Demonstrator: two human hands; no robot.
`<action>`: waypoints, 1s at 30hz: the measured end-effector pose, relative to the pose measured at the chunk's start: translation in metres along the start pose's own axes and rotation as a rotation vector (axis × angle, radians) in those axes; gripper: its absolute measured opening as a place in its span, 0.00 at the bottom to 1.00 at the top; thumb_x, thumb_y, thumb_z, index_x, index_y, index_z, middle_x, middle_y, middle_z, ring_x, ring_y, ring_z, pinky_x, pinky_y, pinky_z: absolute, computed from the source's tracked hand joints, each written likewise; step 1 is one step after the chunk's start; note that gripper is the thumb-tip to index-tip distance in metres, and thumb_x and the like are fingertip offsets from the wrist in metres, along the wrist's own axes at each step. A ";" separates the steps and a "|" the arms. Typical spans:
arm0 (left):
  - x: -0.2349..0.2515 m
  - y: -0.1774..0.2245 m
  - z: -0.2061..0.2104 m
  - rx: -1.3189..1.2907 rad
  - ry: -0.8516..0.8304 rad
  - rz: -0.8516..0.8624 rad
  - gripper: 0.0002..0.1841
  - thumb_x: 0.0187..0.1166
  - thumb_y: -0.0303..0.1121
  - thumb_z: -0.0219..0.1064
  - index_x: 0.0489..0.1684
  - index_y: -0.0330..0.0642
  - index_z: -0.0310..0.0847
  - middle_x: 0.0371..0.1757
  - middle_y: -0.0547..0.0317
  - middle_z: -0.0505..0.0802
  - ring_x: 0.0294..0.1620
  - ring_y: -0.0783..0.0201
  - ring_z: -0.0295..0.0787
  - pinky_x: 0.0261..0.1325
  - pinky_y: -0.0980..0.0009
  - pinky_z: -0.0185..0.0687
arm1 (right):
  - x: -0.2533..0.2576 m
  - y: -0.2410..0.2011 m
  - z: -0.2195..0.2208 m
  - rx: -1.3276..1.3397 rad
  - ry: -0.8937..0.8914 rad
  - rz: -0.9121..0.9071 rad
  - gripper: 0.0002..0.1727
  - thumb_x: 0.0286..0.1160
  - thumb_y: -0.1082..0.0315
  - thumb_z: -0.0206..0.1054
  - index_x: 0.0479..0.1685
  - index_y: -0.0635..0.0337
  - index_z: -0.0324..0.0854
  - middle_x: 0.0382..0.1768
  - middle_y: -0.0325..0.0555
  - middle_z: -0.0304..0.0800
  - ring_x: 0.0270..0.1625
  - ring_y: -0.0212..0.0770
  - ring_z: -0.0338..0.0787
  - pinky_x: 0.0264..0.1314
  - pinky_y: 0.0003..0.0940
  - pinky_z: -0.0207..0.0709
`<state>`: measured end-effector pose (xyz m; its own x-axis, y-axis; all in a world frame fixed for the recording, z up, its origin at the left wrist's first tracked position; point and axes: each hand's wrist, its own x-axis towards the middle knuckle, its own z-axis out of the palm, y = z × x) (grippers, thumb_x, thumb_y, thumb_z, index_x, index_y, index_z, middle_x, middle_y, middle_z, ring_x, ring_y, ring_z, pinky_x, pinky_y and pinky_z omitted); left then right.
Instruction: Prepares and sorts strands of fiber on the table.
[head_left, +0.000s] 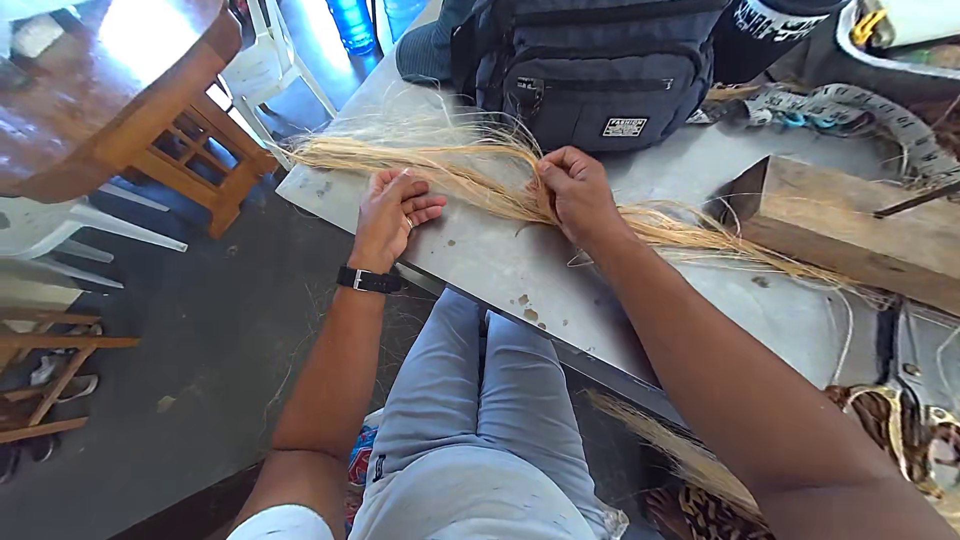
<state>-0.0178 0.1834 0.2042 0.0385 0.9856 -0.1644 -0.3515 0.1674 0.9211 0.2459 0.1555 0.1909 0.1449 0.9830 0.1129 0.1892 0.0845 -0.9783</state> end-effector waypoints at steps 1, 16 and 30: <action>0.002 -0.001 0.002 -0.034 -0.008 0.026 0.17 0.91 0.35 0.58 0.71 0.40 0.64 0.51 0.39 0.90 0.43 0.43 0.96 0.45 0.49 0.96 | 0.000 0.001 0.000 -0.025 0.032 -0.005 0.10 0.89 0.66 0.57 0.51 0.65 0.79 0.35 0.45 0.85 0.34 0.34 0.84 0.41 0.34 0.82; -0.035 0.004 -0.004 0.391 -0.178 0.377 0.18 0.93 0.36 0.54 0.71 0.39 0.81 0.51 0.53 0.93 0.29 0.63 0.91 0.34 0.68 0.92 | -0.025 -0.027 0.012 -0.665 0.080 -0.605 0.18 0.79 0.60 0.64 0.61 0.60 0.87 0.64 0.63 0.81 0.69 0.62 0.79 0.70 0.59 0.73; -0.047 0.004 -0.050 0.036 0.083 0.286 0.17 0.94 0.43 0.51 0.71 0.53 0.81 0.61 0.63 0.91 0.42 0.68 0.92 0.41 0.74 0.90 | -0.034 -0.009 0.027 -0.630 -0.471 -0.560 0.19 0.85 0.54 0.60 0.45 0.52 0.96 0.66 0.46 0.88 0.70 0.51 0.82 0.73 0.58 0.72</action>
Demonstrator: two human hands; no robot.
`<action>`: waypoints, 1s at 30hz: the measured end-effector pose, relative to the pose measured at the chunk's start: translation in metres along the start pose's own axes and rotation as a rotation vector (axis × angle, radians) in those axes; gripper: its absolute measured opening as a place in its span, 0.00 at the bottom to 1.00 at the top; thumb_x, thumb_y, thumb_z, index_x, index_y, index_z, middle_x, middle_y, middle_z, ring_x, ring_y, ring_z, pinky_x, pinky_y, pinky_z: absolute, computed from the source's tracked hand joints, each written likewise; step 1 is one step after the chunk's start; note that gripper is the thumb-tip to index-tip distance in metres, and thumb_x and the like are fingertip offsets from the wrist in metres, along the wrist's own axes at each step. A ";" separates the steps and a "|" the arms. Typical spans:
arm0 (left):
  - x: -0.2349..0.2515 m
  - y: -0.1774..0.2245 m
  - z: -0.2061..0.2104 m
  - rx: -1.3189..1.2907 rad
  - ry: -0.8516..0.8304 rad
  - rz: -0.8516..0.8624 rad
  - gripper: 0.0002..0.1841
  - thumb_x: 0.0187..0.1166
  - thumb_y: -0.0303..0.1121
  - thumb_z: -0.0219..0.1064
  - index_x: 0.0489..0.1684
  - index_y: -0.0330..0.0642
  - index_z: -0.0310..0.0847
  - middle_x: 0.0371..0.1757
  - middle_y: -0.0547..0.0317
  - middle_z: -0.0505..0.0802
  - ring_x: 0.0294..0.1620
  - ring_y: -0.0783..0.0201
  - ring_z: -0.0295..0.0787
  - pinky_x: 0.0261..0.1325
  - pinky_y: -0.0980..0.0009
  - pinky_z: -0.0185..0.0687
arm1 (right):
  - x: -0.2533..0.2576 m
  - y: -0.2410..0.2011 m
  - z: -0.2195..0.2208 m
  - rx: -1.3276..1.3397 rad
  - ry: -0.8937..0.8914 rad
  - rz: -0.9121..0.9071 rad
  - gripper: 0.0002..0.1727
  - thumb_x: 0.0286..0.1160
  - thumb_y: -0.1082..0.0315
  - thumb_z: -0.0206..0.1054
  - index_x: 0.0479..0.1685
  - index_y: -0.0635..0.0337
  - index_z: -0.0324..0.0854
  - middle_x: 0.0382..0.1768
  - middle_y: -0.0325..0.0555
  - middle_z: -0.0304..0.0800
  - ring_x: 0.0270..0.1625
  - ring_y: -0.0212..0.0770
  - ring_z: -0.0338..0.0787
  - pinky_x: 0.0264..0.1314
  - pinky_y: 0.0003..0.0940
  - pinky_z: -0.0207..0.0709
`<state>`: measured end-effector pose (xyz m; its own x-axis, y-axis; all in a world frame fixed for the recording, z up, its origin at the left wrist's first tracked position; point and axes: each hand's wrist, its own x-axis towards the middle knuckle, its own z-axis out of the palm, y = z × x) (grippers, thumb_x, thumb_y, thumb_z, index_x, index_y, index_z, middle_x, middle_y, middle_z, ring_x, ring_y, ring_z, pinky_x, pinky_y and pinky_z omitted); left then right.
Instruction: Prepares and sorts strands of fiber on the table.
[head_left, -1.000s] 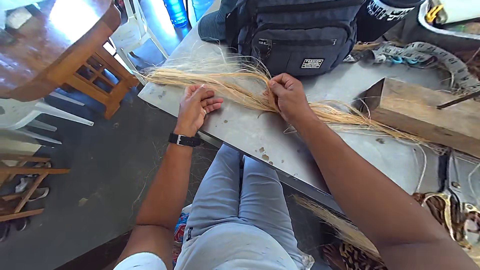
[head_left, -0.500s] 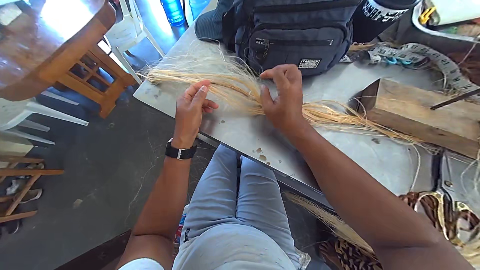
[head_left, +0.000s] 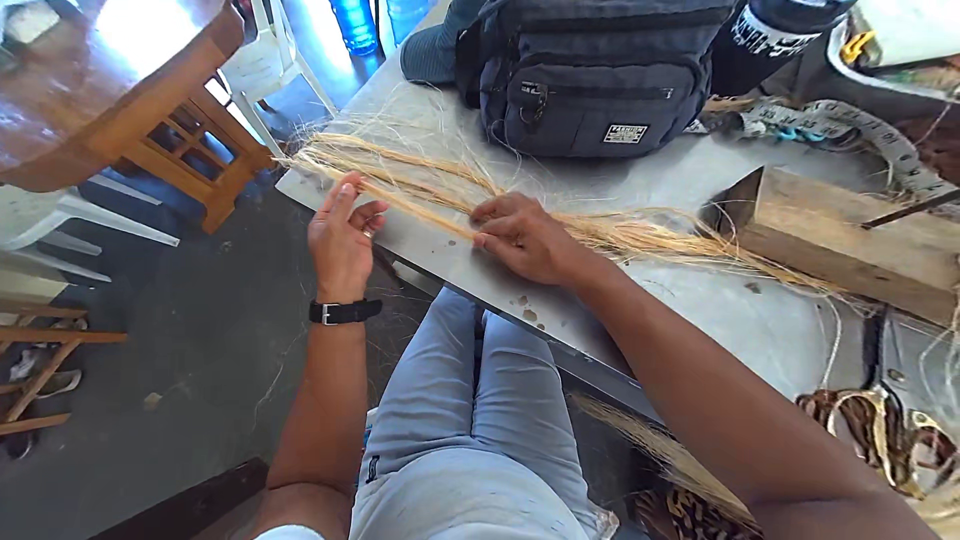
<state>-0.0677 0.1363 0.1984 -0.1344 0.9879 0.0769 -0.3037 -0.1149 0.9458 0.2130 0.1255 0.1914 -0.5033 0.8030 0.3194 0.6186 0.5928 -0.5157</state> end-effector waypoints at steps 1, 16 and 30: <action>0.007 0.001 -0.005 0.019 0.061 -0.012 0.16 0.93 0.40 0.54 0.69 0.48 0.82 0.57 0.60 0.92 0.39 0.66 0.93 0.40 0.73 0.91 | 0.001 0.000 0.001 0.017 -0.021 0.011 0.20 0.86 0.55 0.58 0.45 0.53 0.96 0.67 0.45 0.88 0.71 0.50 0.81 0.74 0.57 0.71; 0.016 0.021 -0.031 0.527 -0.018 0.089 0.24 0.89 0.36 0.62 0.83 0.49 0.67 0.60 0.51 0.88 0.33 0.62 0.93 0.34 0.67 0.93 | 0.010 0.012 -0.013 0.708 0.441 0.488 0.21 0.95 0.63 0.48 0.43 0.64 0.86 0.38 0.42 0.93 0.43 0.33 0.92 0.54 0.35 0.88; -0.019 -0.002 0.061 0.694 -0.474 -0.039 0.19 0.92 0.49 0.56 0.71 0.52 0.78 0.31 0.54 0.92 0.11 0.60 0.79 0.11 0.69 0.75 | 0.005 0.014 -0.017 0.691 0.164 0.277 0.19 0.94 0.63 0.52 0.47 0.62 0.90 0.42 0.40 0.96 0.45 0.31 0.92 0.52 0.31 0.86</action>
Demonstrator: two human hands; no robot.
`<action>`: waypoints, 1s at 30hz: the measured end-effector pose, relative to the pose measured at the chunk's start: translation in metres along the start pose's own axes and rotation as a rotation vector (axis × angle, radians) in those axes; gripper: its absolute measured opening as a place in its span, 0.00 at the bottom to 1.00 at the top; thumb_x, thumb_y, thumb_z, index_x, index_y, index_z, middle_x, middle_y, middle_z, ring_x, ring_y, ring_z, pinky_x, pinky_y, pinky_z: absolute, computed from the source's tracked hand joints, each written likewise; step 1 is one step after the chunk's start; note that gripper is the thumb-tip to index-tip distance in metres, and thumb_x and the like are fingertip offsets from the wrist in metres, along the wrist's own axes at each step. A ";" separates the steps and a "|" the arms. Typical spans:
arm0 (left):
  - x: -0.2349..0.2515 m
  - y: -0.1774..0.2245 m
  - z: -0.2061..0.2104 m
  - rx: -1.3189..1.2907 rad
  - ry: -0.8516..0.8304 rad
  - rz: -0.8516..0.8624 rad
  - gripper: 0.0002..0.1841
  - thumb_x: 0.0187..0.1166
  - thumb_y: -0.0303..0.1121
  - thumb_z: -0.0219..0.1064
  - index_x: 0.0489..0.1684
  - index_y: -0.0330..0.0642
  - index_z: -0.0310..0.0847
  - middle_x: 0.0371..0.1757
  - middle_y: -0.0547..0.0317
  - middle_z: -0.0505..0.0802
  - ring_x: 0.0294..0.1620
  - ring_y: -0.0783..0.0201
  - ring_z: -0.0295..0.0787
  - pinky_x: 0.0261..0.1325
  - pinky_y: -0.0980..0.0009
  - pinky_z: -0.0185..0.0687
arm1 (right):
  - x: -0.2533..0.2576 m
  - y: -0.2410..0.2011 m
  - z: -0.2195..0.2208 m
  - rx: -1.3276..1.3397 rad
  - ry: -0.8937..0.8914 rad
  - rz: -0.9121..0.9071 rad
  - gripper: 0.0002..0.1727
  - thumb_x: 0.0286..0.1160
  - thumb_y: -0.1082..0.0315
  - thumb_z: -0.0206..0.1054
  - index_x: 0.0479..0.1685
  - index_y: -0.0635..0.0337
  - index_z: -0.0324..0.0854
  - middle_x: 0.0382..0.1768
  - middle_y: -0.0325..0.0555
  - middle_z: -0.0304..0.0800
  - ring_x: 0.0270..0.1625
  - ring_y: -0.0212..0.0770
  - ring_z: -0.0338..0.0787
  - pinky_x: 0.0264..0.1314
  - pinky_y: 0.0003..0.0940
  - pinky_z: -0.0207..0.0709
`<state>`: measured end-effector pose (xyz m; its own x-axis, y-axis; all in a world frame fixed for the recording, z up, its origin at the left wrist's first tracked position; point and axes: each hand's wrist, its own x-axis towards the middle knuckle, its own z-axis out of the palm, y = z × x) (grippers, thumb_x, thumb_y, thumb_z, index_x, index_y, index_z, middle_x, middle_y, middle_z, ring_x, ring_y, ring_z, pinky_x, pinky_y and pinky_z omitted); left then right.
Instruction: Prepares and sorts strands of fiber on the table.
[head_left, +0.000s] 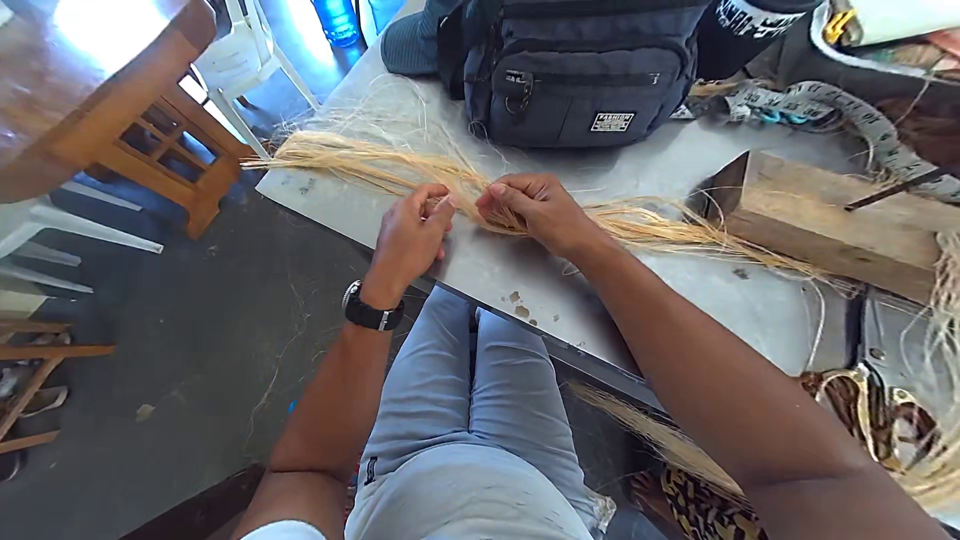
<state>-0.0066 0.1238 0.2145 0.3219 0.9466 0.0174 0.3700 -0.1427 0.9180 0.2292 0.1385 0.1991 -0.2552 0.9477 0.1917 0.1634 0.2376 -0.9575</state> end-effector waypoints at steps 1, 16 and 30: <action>0.003 0.000 0.005 -0.004 0.024 0.002 0.19 0.91 0.50 0.57 0.71 0.52 0.75 0.30 0.54 0.91 0.11 0.59 0.78 0.10 0.69 0.74 | 0.000 0.000 0.000 0.009 -0.019 -0.008 0.20 0.94 0.63 0.52 0.48 0.63 0.89 0.42 0.41 0.96 0.46 0.32 0.93 0.54 0.32 0.87; -0.009 -0.034 0.019 -0.263 0.149 0.291 0.08 0.90 0.40 0.61 0.48 0.45 0.78 0.24 0.56 0.85 0.11 0.66 0.75 0.11 0.76 0.74 | 0.003 0.002 0.001 0.197 0.146 0.117 0.23 0.97 0.62 0.44 0.49 0.64 0.85 0.37 0.45 0.95 0.44 0.37 0.94 0.55 0.38 0.87; -0.009 -0.034 0.025 -0.192 0.217 0.262 0.09 0.91 0.39 0.58 0.48 0.45 0.77 0.24 0.56 0.87 0.11 0.65 0.76 0.11 0.75 0.74 | 0.000 0.002 0.002 -0.004 -0.024 0.012 0.07 0.80 0.67 0.70 0.40 0.61 0.88 0.27 0.38 0.88 0.28 0.27 0.83 0.34 0.25 0.78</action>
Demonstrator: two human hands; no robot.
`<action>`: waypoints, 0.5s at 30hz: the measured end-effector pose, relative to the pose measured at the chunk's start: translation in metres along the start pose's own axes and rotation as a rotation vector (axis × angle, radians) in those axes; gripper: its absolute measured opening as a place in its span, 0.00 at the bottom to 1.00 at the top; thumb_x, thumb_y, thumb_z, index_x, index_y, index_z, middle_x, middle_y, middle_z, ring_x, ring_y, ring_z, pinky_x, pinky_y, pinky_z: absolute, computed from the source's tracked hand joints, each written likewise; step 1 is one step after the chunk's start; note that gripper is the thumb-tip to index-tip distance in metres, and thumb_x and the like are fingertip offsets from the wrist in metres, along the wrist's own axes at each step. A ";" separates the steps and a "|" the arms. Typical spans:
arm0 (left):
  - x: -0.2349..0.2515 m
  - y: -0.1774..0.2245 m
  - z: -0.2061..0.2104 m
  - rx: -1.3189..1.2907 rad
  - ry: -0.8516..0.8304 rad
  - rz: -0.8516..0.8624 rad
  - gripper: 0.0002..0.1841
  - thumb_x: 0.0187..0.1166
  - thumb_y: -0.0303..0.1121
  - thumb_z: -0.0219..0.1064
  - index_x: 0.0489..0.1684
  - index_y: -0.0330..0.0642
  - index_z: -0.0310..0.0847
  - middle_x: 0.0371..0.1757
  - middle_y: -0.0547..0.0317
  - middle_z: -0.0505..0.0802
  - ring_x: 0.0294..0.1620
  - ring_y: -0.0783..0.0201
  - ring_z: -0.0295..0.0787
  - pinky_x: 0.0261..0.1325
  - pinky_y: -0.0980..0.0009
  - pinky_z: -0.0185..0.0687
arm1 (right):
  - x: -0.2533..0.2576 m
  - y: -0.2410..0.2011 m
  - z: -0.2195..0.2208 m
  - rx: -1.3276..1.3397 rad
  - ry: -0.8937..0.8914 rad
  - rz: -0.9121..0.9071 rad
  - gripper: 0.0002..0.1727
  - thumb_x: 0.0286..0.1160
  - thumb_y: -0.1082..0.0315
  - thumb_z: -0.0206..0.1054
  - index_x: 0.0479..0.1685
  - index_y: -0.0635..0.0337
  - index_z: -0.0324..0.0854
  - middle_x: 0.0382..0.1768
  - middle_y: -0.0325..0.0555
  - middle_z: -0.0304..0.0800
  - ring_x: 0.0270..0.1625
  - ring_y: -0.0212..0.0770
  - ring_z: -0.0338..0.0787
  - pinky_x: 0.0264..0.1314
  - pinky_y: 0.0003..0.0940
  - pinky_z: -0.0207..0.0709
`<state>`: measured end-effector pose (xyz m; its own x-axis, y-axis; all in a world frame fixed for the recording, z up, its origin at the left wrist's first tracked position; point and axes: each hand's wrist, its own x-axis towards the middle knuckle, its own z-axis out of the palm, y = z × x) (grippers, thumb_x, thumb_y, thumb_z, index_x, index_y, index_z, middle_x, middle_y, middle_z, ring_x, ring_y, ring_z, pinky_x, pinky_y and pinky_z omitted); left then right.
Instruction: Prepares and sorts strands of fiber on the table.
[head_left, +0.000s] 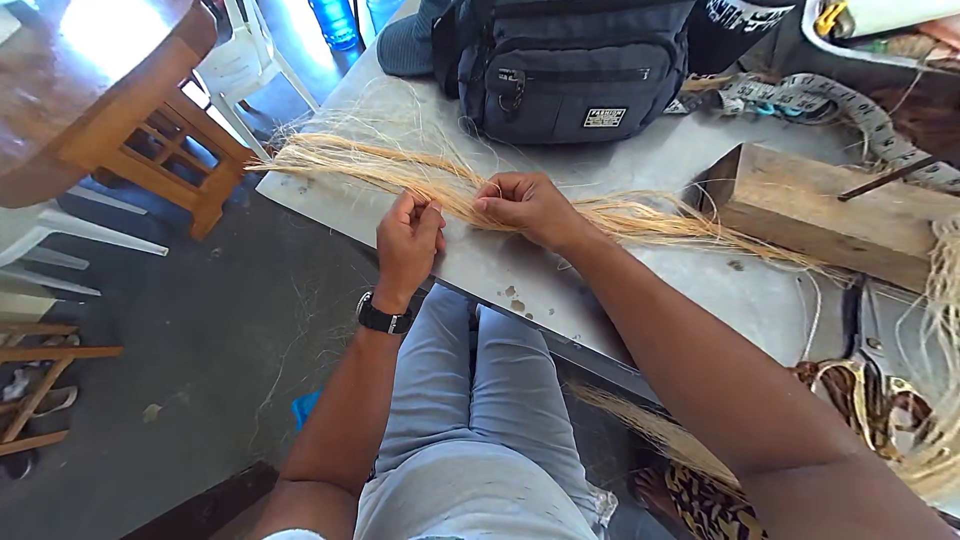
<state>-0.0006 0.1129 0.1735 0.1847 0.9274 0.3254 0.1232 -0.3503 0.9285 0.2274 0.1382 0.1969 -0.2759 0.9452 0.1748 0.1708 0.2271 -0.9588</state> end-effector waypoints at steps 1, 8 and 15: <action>-0.001 0.000 0.000 -0.001 0.007 -0.005 0.09 0.91 0.40 0.58 0.48 0.45 0.77 0.24 0.56 0.86 0.10 0.65 0.76 0.10 0.74 0.74 | 0.000 0.001 0.000 0.020 0.028 0.007 0.07 0.81 0.67 0.69 0.40 0.61 0.87 0.28 0.38 0.88 0.29 0.27 0.83 0.35 0.26 0.78; 0.001 0.000 0.002 -0.021 0.040 -0.010 0.09 0.91 0.41 0.58 0.54 0.46 0.74 0.25 0.55 0.87 0.10 0.64 0.77 0.10 0.73 0.75 | 0.004 0.001 -0.006 0.353 0.222 0.113 0.09 0.90 0.68 0.55 0.44 0.60 0.80 0.38 0.44 0.94 0.42 0.35 0.91 0.52 0.34 0.85; 0.002 0.003 0.006 -0.049 0.110 0.073 0.09 0.93 0.41 0.55 0.56 0.48 0.73 0.27 0.58 0.84 0.13 0.67 0.76 0.12 0.75 0.75 | 0.004 -0.002 -0.007 0.429 0.219 0.144 0.11 0.90 0.68 0.55 0.42 0.60 0.82 0.38 0.44 0.93 0.43 0.35 0.92 0.53 0.33 0.86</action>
<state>0.0060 0.1132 0.1763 0.0834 0.9096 0.4071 0.0654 -0.4126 0.9085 0.2324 0.1435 0.2015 -0.0649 0.9973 0.0332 -0.2241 0.0178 -0.9744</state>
